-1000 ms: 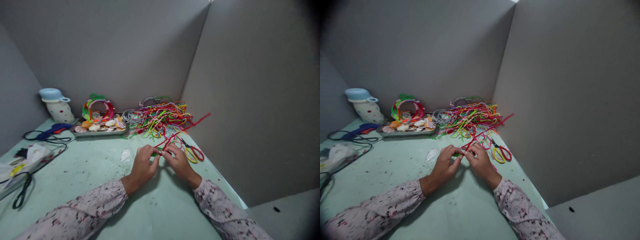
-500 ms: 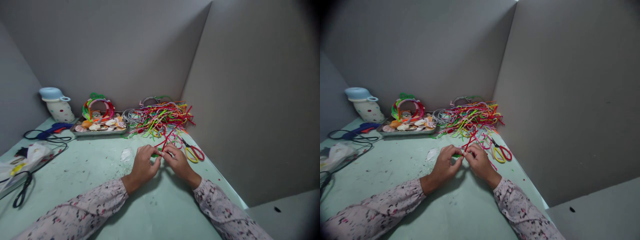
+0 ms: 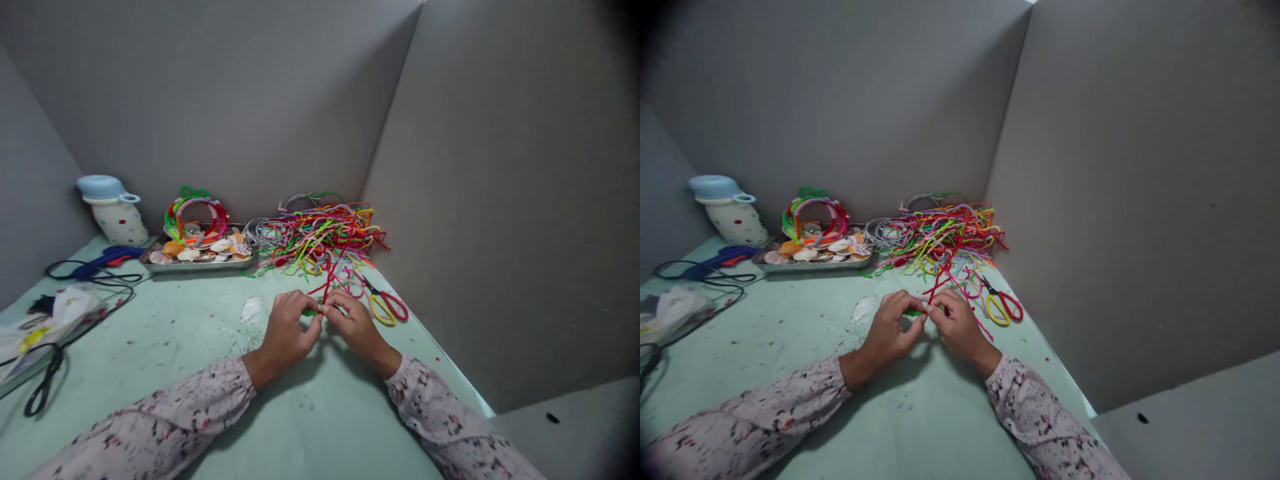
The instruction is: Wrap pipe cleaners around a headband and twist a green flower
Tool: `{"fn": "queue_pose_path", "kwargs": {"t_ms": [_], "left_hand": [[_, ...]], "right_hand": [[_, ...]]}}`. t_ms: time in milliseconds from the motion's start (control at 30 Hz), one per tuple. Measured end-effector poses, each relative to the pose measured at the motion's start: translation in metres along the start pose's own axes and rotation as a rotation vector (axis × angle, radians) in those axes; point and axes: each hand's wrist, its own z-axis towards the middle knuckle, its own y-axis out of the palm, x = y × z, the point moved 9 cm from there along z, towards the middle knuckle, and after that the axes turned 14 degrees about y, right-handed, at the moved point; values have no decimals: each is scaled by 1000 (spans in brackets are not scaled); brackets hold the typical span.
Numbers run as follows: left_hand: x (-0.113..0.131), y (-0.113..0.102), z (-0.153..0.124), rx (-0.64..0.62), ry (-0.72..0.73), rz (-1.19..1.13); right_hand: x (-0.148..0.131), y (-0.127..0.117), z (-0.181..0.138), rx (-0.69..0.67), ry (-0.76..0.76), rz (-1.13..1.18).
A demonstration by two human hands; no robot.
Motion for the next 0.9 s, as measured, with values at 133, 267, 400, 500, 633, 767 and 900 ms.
{"fn": "queue_pose_path", "kwargs": {"t_ms": [133, 267, 400, 500, 633, 767, 900], "left_hand": [[-1, -1, 0, 4, -8, 23], [-1, -1, 0, 4, -9, 25], [0, 0, 0, -3, -7, 9], [1, 0, 0, -7, 2, -5], [2, 1, 0, -22, 31, -25], [2, 0, 0, -20, 36, -26], [3, -1, 1, -15, 43, -34]], "right_hand": [[2, 1, 1, 3, -4, 8], [4, 0, 1, 7, 17, 8], [4, 0, 2, 3, 36, 2], [4, 1, 1, -1, 36, 22], [7, 3, 1, -20, 52, 46], [7, 3, 2, -24, 49, 60], [8, 4, 3, -42, 55, 78]]}}
